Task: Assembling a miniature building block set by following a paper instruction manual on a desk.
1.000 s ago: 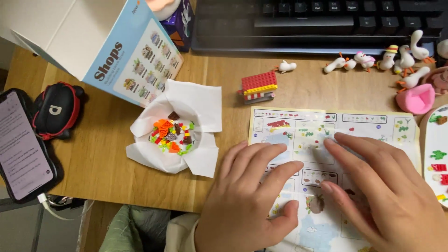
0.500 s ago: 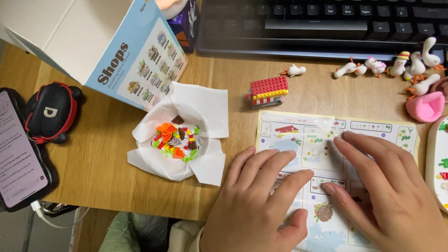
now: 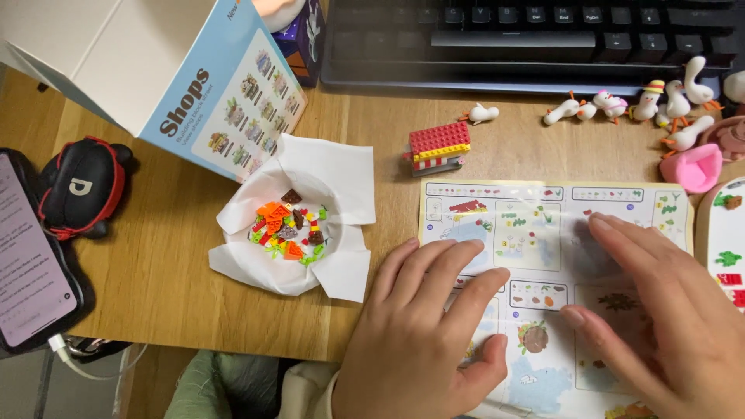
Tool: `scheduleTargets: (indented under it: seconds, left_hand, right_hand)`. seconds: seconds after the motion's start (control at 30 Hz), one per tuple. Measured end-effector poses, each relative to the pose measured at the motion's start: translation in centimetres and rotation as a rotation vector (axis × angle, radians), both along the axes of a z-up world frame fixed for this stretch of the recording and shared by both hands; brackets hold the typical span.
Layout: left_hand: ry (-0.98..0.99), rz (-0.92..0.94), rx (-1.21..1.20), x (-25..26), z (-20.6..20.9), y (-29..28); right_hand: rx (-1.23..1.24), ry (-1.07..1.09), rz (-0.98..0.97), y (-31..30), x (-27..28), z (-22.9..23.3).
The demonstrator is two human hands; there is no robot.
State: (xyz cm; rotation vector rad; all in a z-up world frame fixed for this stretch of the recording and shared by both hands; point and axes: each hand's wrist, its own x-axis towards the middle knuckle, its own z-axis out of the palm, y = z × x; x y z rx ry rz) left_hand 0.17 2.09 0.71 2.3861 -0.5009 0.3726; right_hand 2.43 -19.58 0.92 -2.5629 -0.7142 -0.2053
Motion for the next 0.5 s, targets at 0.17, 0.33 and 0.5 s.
scheduleTargets:
  seconds: [0.17,0.33,0.5]
  left_hand:
    - [-0.072,0.0,0.047,-0.2,-0.6,0.1]
    - [-0.076,-0.013,0.077,-0.3,-0.8,0.1]
    - [-0.113,-0.018,0.068,-0.6,-1.0,0.2]
  right_hand:
    - [-0.032,0.037,-0.01,-2.0,-1.1,0.7]
    - [-0.18,0.025,0.104,-2.7,0.4,3.4]
    - [-0.255,-0.04,-0.056,-1.0,2.2,2.9]
